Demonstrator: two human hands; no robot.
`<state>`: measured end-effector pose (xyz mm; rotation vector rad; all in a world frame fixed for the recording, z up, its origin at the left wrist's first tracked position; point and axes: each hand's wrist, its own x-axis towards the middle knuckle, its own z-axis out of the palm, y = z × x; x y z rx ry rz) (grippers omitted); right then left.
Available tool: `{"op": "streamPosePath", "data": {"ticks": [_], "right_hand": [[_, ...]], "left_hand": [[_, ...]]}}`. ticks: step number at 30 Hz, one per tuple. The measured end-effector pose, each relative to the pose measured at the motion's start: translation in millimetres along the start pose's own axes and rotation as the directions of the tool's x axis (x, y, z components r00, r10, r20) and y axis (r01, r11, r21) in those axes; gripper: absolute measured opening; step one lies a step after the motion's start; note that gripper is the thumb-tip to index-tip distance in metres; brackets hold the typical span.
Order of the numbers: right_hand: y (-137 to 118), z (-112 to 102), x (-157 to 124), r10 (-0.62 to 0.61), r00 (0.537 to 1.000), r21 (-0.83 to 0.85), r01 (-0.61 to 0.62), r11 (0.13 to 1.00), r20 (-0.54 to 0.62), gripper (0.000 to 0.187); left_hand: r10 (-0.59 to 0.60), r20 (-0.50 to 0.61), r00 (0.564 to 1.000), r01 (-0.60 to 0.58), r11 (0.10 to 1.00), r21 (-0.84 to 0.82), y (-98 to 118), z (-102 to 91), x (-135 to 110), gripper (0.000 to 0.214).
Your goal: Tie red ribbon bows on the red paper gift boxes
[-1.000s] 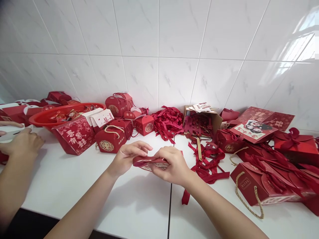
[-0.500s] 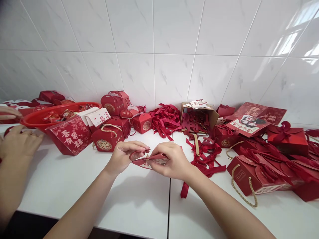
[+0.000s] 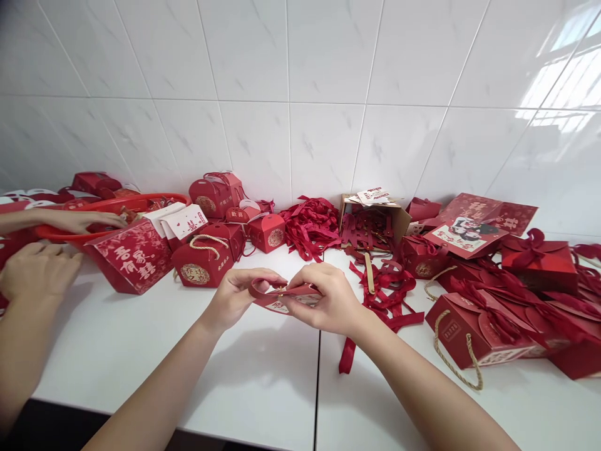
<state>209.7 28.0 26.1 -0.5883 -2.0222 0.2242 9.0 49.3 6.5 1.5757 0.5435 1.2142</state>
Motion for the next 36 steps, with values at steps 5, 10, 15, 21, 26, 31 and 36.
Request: {"op": "streamPosePath", "data": {"ticks": [5,10,15,21,26,31,36], "right_hand": [[1,0,-1,0.019,1.0,0.009,-0.019,1.0,0.009,0.008],[2,0,-1,0.011,1.0,0.004,-0.011,1.0,-0.007,0.008],[3,2,-1,-0.075,0.995,-0.019,0.074,0.997,-0.072,0.01],[4,1,0,-0.176,0.981,-0.029,0.174,0.984,-0.085,0.009],[4,2,0,-0.164,0.984,0.007,0.165,0.986,-0.07,0.008],[4,6,0,-0.176,0.983,0.049,0.179,0.983,-0.06,0.009],[2,6,0,-0.098,0.994,0.131,0.104,0.986,-0.053,0.006]], "left_hand": [[-0.014,-0.039,0.999,0.016,0.999,0.034,-2,-0.6,-1,0.022],[0.001,-0.015,1.0,-0.001,1.0,0.022,-2,-0.5,-2,0.022],[0.007,0.086,0.996,0.003,0.993,-0.116,-1,-1.3,-3,0.024],[0.092,0.199,0.976,-0.082,0.995,-0.059,2,1.1,-5,0.027],[0.113,0.169,0.979,-0.119,0.992,0.03,2,4.0,-7,0.024],[0.192,0.195,0.962,-0.196,0.981,-0.002,-6,-0.2,-4,0.021],[0.226,0.221,0.949,-0.235,0.972,0.017,-8,-2.8,-3,0.022]]}}
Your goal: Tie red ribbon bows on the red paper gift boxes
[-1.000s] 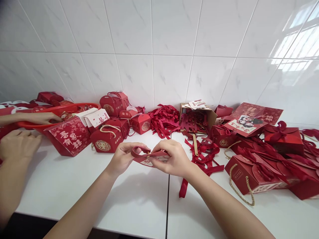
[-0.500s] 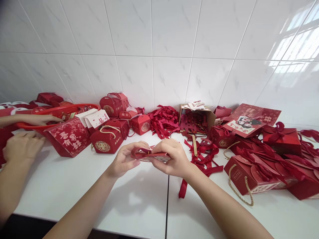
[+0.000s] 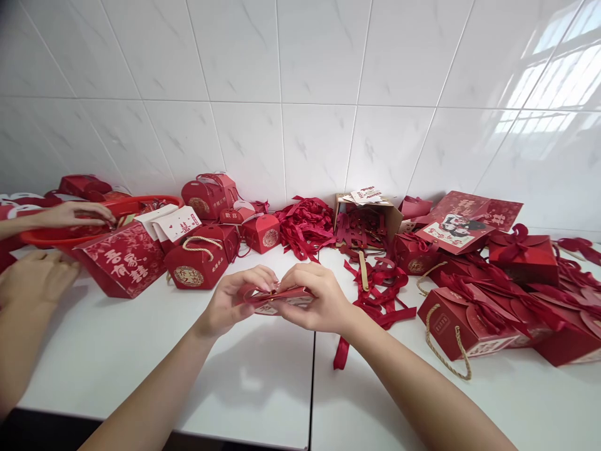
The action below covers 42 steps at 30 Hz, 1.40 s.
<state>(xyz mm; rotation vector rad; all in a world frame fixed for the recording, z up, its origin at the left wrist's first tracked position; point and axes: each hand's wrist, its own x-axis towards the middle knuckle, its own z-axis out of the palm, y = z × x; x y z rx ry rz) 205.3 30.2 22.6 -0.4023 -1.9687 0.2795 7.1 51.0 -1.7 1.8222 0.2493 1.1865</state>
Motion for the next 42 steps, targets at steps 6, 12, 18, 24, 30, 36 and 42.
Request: {"op": "streamPosePath", "data": {"ticks": [6,12,18,24,30,36,42], "right_hand": [[-2,-5,0,0.227,0.972,0.201,-0.236,0.951,0.065,0.013],[-2,-6,-1,0.247,0.96,0.239,-0.273,0.932,0.135,0.016],[-3,-3,-1,0.134,0.986,0.223,-0.153,0.963,0.098,0.013],[-4,-1,1,-0.022,0.999,0.187,0.015,0.982,0.033,0.016],[-4,0,3,-0.064,0.998,0.157,0.059,0.986,0.028,0.017],[-6,-3,4,-0.085,0.996,0.121,0.08,0.989,0.038,0.017],[3,-8,3,-0.139,0.989,0.086,0.142,0.986,-0.042,0.013]], "left_hand": [[-0.028,-0.015,0.999,0.027,0.998,-0.064,7,1.4,2,0.027],[-0.122,-0.012,0.992,0.12,0.987,-0.106,7,2.9,1,0.014],[-0.116,-0.071,0.991,0.111,0.991,-0.073,9,6.9,0,0.006],[-0.105,-0.05,0.993,0.099,0.989,-0.106,11,7.4,0,0.006],[-0.109,-0.002,0.994,0.107,0.976,-0.192,9,7.5,-1,0.006],[-0.1,0.072,0.992,0.111,0.979,-0.171,7,2.4,-1,0.01],[-0.074,0.114,0.991,0.082,0.994,-0.07,14,5.1,0,0.024]]}}
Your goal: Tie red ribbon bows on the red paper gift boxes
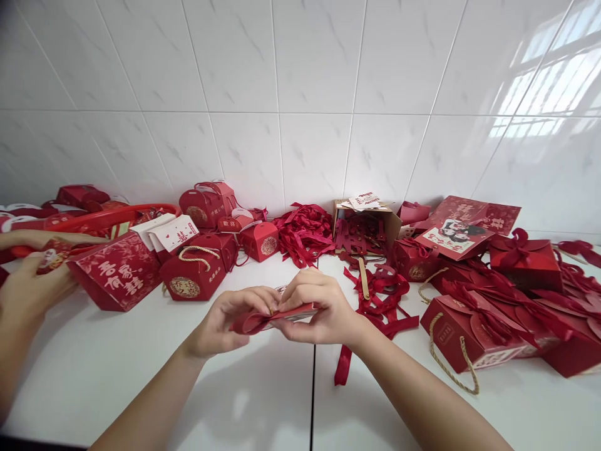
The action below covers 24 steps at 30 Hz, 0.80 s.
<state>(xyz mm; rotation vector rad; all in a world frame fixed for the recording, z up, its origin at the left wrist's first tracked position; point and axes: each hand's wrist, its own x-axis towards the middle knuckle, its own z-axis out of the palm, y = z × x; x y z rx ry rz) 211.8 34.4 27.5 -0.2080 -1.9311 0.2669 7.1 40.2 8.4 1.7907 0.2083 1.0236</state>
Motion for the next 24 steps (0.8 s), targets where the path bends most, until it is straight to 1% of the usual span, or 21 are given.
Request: {"op": "streamPosePath", "data": {"ticks": [2,4,6,7,9,11,13,14,16,24], "right_hand": [[6,-2,-2,0.024,1.0,-0.003,-0.024,1.0,-0.017,0.012],[11,-3,-5,0.049,0.999,-0.028,-0.049,0.998,-0.017,0.012],[15,-3,-6,0.064,0.998,-0.106,-0.063,0.992,0.001,0.013],[15,-2,-7,0.065,0.998,-0.162,-0.062,0.985,0.012,0.015],[14,-1,-7,0.049,0.998,-0.282,-0.037,0.959,0.036,0.021],[11,0,-7,0.021,0.998,-0.379,0.006,0.925,0.066,0.029],[9,2,-7,0.002,0.995,-0.434,0.043,0.9,0.102,0.035],[8,2,-7,-0.002,0.993,-0.449,0.054,0.892,0.116,0.036],[8,3,-7,-0.01,0.992,-0.457,0.065,0.887,0.122,0.036],[10,3,-8,-0.01,0.998,-0.424,0.032,0.905,0.056,0.027]], "left_hand": [[-0.005,-0.069,0.998,0.011,0.996,0.083,-1,5.5,1,0.026],[0.02,-0.197,0.98,0.017,0.983,0.185,-6,10.4,1,0.022],[0.115,-0.295,0.949,-0.017,0.949,0.316,-11,13.0,2,0.019],[0.182,-0.313,0.932,-0.047,0.918,0.394,-13,13.3,3,0.02],[0.323,-0.284,0.903,-0.122,0.825,0.551,-16,12.3,3,0.023],[0.432,-0.212,0.877,-0.191,0.716,0.672,-17,10.6,4,0.024],[0.489,-0.153,0.858,-0.228,0.632,0.74,-17,9.2,4,0.025],[0.5,-0.136,0.855,-0.235,0.608,0.758,-17,8.9,4,0.025],[0.505,-0.123,0.855,-0.236,0.589,0.773,-17,8.9,5,0.025],[0.505,-0.12,0.855,-0.241,0.592,0.769,-17,8.8,5,0.024]]}}
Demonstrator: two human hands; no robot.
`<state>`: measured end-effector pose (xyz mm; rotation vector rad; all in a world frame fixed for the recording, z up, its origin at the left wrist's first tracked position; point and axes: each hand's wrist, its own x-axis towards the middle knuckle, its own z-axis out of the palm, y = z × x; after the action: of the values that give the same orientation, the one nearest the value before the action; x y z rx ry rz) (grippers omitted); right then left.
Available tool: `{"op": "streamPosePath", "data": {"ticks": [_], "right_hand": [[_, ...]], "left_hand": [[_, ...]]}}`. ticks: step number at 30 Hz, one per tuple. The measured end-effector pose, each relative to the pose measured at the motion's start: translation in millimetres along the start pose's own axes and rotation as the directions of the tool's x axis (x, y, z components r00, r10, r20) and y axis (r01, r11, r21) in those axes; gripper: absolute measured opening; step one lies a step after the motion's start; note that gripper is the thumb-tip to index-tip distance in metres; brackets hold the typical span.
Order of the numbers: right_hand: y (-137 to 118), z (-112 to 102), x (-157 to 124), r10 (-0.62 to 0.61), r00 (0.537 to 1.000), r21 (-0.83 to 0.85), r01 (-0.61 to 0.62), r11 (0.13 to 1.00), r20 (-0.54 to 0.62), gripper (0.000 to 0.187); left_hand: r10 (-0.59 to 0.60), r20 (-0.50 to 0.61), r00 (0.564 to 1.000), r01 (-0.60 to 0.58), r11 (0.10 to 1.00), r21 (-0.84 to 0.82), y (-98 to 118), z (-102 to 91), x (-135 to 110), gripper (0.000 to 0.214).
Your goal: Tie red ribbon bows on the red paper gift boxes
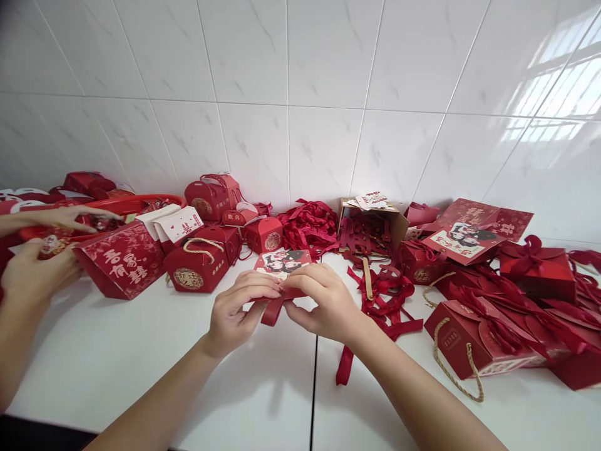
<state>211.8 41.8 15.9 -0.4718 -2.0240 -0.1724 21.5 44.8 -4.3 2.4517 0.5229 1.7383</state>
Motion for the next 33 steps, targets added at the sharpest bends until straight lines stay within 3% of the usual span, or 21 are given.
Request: {"op": "streamPosePath", "data": {"ticks": [8,19,22,26,28,30,33], "right_hand": [[0,7,-3,0.001,1.0,0.214,0.005,0.977,-0.03,0.017],[-2,12,-5,-0.005,0.997,0.245,0.023,0.969,-0.074,0.014],[-3,13,-5,0.051,0.996,0.277,-0.029,0.961,-0.074,0.012],[-4,8,-3,0.259,0.963,0.331,-0.27,0.904,0.079,0.011],[-4,3,-1,0.328,0.921,0.337,-0.382,0.86,0.208,0.026],[-4,-2,2,0.311,0.906,0.303,-0.394,0.868,0.287,0.036],[-5,-5,4,0.277,0.906,0.242,-0.362,0.9,0.32,0.028]], "left_hand": [[-0.03,0.002,1.0,0.03,0.998,-0.047,4,-2.1,-1,0.02],[0.05,0.008,0.999,-0.049,0.997,-0.066,1,-2.5,0,0.023],[0.003,0.019,1.0,-0.002,0.999,-0.049,0,-1.8,-4,0.029],[-0.159,-0.022,0.987,0.157,0.985,-0.072,-2,1.7,-12,0.042],[-0.201,-0.011,0.98,0.199,0.976,-0.088,-3,3.5,-14,0.047],[-0.205,0.018,0.979,0.205,0.973,-0.104,-3,4.5,-15,0.048],[-0.219,0.03,0.975,0.221,0.965,-0.14,-2,5.2,-13,0.045]]}}
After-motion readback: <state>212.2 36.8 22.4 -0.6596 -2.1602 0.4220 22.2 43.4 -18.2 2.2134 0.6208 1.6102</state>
